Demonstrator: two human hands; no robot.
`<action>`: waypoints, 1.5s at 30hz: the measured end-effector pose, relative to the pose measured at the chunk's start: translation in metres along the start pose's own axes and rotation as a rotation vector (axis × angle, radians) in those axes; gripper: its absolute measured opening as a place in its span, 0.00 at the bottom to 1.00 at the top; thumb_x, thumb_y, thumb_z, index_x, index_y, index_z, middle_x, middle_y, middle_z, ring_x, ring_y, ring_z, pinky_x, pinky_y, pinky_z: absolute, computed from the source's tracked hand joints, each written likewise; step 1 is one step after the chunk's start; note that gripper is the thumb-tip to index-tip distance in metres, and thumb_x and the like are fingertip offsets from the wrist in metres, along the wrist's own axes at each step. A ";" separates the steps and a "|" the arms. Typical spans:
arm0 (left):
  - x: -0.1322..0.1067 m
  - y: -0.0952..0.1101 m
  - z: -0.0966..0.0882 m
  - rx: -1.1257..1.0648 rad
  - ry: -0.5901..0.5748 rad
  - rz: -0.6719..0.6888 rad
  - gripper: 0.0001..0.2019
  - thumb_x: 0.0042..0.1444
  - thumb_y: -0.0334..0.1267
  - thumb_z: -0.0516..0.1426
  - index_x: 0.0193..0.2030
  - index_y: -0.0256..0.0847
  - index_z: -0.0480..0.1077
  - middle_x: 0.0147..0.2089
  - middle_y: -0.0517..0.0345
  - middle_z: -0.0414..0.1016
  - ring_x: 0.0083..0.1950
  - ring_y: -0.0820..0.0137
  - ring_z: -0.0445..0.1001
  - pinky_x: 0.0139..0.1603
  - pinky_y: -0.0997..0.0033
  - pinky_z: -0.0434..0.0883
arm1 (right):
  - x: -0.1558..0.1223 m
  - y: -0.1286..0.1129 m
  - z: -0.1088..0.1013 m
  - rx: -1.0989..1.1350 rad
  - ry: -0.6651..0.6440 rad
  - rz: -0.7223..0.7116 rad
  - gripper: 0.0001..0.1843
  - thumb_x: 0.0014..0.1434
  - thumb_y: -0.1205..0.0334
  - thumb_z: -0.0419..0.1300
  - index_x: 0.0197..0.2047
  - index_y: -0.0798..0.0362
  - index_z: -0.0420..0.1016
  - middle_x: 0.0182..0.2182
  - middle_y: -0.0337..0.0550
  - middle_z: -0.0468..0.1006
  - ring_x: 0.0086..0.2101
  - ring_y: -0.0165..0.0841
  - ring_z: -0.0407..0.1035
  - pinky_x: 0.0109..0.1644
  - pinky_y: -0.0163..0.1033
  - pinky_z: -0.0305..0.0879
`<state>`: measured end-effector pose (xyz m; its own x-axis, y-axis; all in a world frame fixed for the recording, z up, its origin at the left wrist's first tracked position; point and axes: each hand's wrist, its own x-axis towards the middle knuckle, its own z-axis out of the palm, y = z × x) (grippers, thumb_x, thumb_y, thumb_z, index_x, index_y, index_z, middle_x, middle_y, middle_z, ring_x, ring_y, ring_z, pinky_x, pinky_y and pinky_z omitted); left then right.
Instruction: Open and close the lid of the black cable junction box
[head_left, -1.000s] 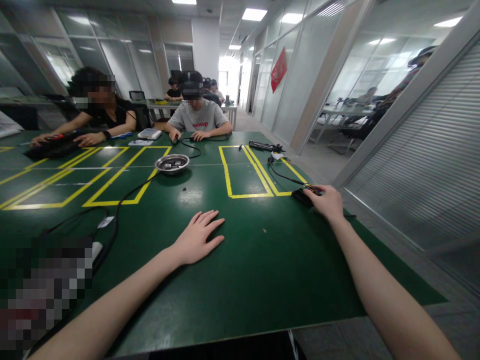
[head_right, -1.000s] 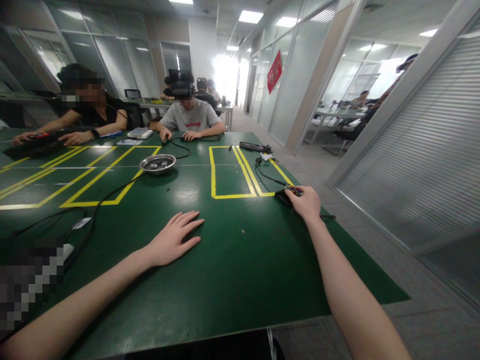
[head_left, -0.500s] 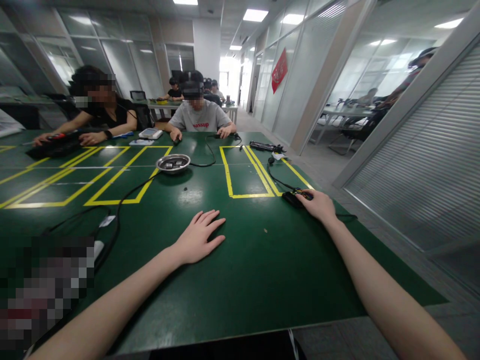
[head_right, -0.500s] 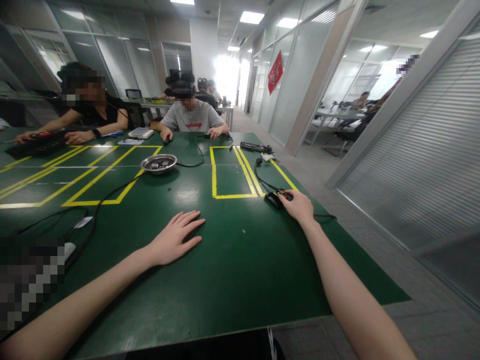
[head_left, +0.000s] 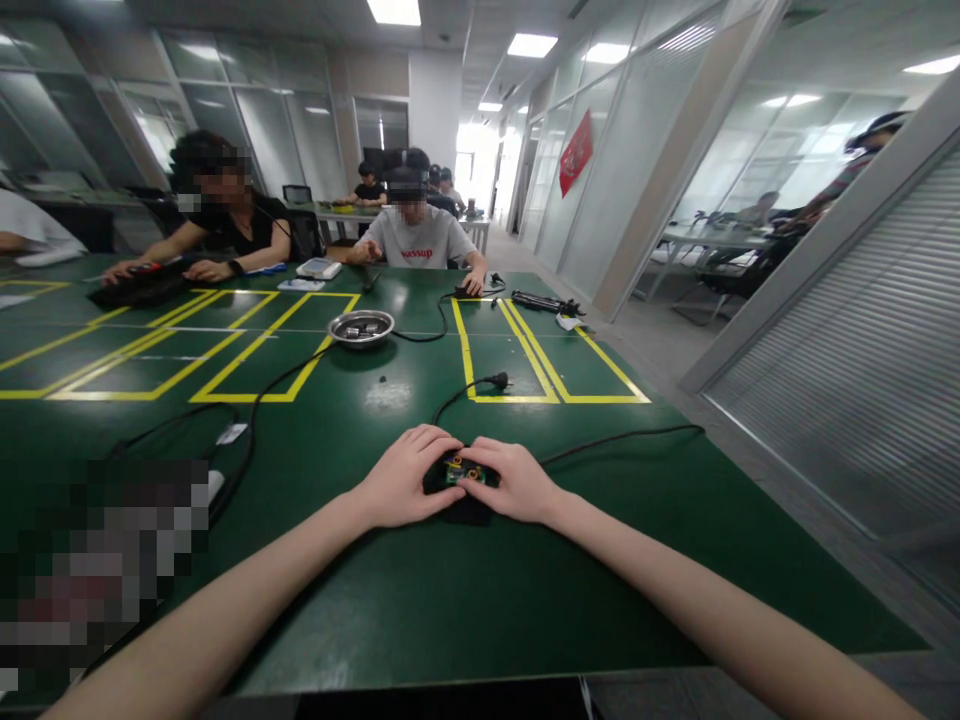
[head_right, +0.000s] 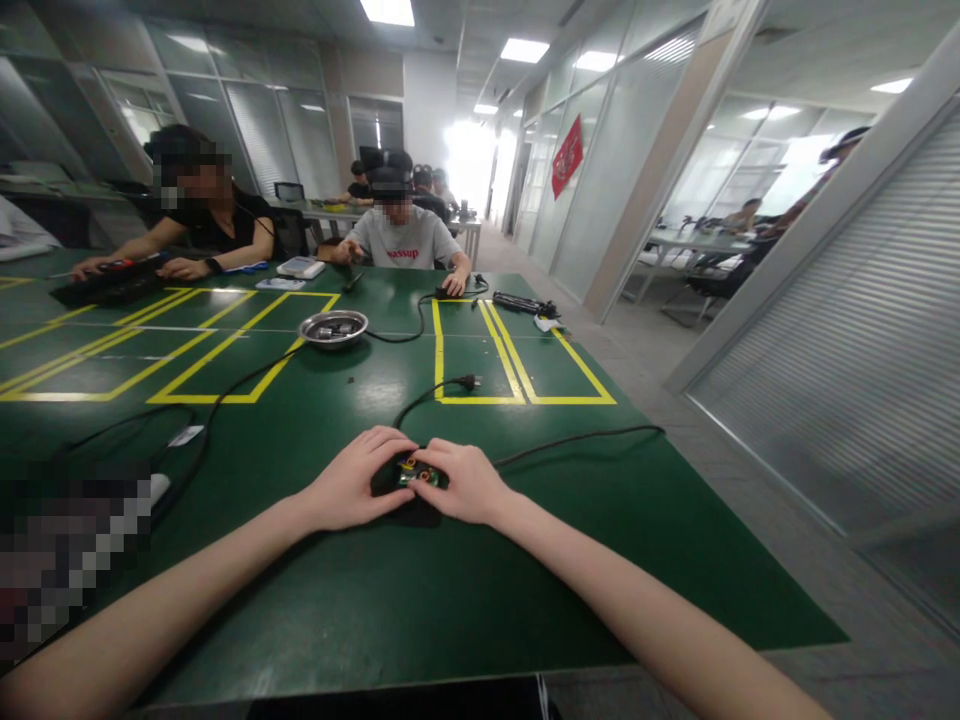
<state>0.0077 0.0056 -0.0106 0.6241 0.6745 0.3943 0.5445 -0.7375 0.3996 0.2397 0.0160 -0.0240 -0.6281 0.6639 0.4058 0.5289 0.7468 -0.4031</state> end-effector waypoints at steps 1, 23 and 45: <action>0.000 0.001 -0.001 -0.020 0.001 0.008 0.22 0.60 0.46 0.62 0.58 0.41 0.68 0.54 0.47 0.76 0.55 0.56 0.75 0.60 0.53 0.72 | 0.001 -0.006 0.002 0.016 -0.018 -0.032 0.13 0.64 0.58 0.64 0.50 0.51 0.79 0.43 0.46 0.81 0.40 0.36 0.78 0.43 0.37 0.73; 0.000 -0.003 -0.005 0.066 -0.050 -0.021 0.18 0.61 0.46 0.62 0.54 0.42 0.76 0.59 0.46 0.77 0.67 0.51 0.68 0.68 0.47 0.68 | -0.005 0.011 -0.037 -0.016 -0.123 0.021 0.06 0.59 0.63 0.65 0.40 0.52 0.74 0.32 0.39 0.77 0.28 0.31 0.70 0.33 0.34 0.63; 0.002 -0.019 -0.022 0.060 0.039 0.010 0.05 0.61 0.35 0.54 0.35 0.42 0.69 0.38 0.54 0.75 0.41 0.64 0.74 0.45 0.64 0.72 | -0.002 0.014 -0.018 -0.109 -0.062 -0.035 0.09 0.71 0.57 0.59 0.42 0.51 0.78 0.37 0.43 0.82 0.35 0.34 0.77 0.37 0.36 0.65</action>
<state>-0.0139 0.0217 0.0009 0.6084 0.6667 0.4305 0.5713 -0.7444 0.3456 0.2590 0.0257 -0.0154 -0.6795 0.6364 0.3650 0.5628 0.7713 -0.2972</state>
